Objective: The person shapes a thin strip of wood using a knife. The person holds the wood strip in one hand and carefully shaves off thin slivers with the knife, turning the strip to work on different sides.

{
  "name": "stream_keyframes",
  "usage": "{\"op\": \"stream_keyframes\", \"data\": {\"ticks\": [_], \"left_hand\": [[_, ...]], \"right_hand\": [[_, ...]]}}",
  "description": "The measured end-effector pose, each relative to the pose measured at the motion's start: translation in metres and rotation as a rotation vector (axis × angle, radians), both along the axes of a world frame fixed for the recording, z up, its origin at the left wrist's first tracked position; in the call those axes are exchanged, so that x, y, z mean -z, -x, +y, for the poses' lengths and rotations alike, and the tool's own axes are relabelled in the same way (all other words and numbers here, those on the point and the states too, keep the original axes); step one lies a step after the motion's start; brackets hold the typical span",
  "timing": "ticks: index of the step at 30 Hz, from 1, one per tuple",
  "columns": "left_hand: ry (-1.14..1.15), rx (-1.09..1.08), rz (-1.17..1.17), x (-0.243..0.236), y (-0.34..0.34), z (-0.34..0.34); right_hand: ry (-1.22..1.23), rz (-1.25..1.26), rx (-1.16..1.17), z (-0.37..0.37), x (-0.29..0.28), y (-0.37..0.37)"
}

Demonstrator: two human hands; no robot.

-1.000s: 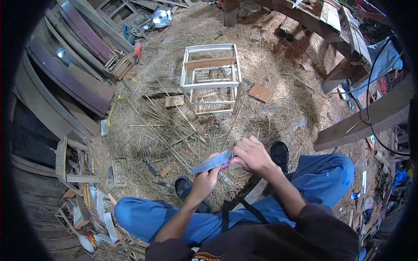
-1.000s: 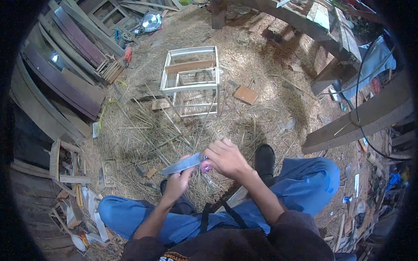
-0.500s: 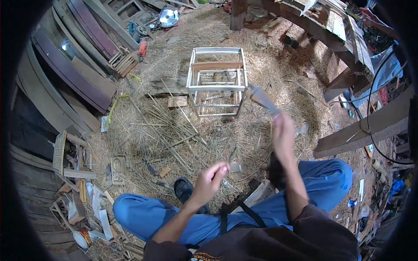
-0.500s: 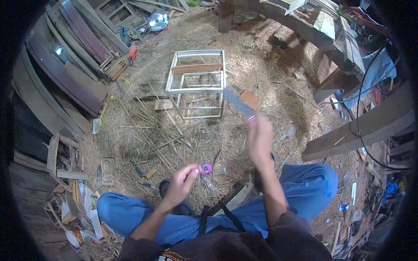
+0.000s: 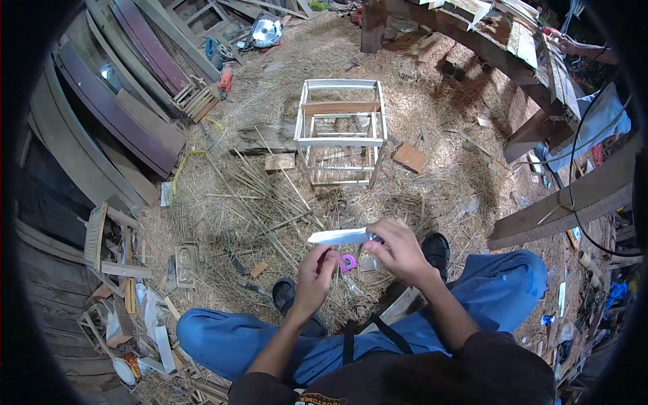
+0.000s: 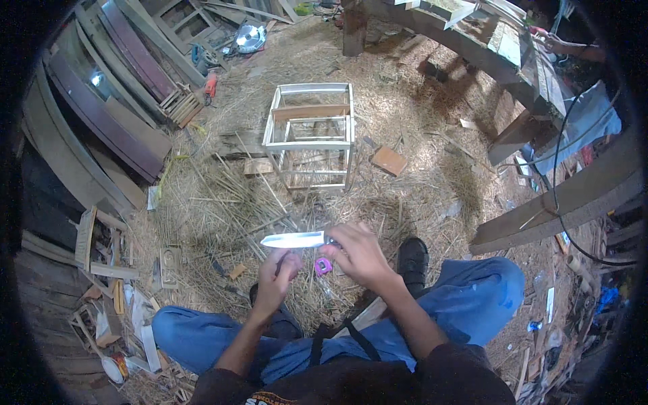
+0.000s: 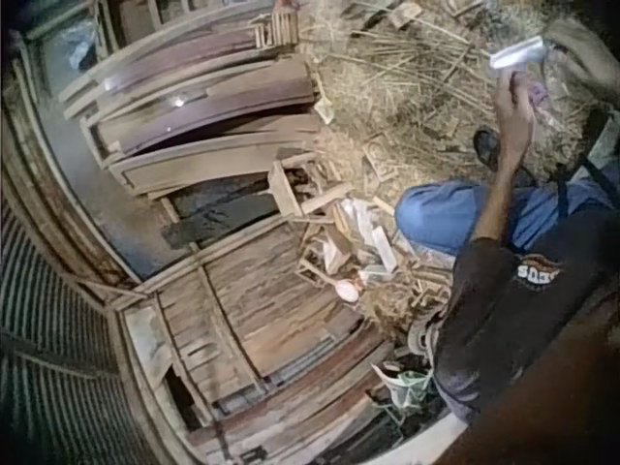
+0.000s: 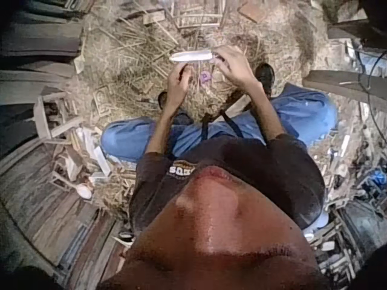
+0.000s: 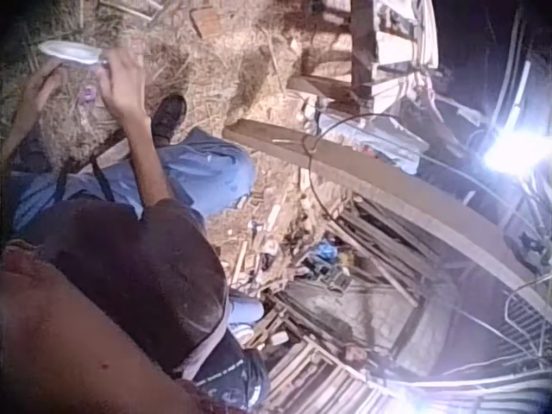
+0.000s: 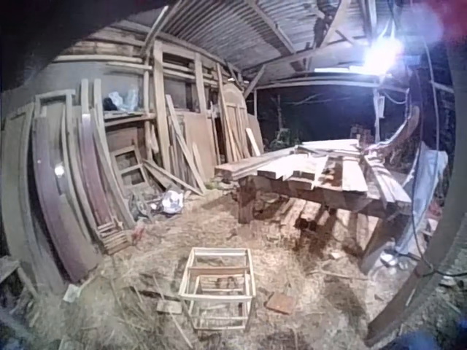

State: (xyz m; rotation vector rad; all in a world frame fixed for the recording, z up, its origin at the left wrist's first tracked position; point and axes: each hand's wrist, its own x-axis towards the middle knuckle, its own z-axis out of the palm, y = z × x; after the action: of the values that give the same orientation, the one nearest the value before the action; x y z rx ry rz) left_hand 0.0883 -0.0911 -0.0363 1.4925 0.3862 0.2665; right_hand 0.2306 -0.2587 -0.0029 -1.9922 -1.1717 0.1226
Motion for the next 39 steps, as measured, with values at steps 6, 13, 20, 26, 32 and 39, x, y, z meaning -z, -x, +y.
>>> {"op": "stream_keyframes", "data": {"ticks": [6, 13, 20, 26, 32, 39], "left_hand": [[-0.07, 0.067, 0.02, -0.001, 0.0, -0.002], [0.116, 0.04, 0.109, -0.001, 0.004, -0.011], [0.188, 0.059, 0.102, 0.0, 0.005, -0.01], [0.266, 0.021, 0.044, -0.004, -0.002, -0.013], [0.169, 0.122, 0.04, -0.035, 0.0, -0.007], [0.086, 0.028, -0.039, -0.01, 0.007, -0.012]], "right_hand": [[0.019, 0.017, -0.122, 0.01, 0.004, 0.008], [0.012, -0.008, -0.18, 0.009, 0.008, 0.009], [0.051, -0.165, -0.14, 0.004, -0.004, 0.002], [0.074, -0.205, -0.091, 0.001, -0.009, -0.002], [-0.135, -0.253, 0.256, -0.009, 0.002, -0.027], [-0.178, -0.28, 0.561, -0.023, -0.007, -0.05]]}}
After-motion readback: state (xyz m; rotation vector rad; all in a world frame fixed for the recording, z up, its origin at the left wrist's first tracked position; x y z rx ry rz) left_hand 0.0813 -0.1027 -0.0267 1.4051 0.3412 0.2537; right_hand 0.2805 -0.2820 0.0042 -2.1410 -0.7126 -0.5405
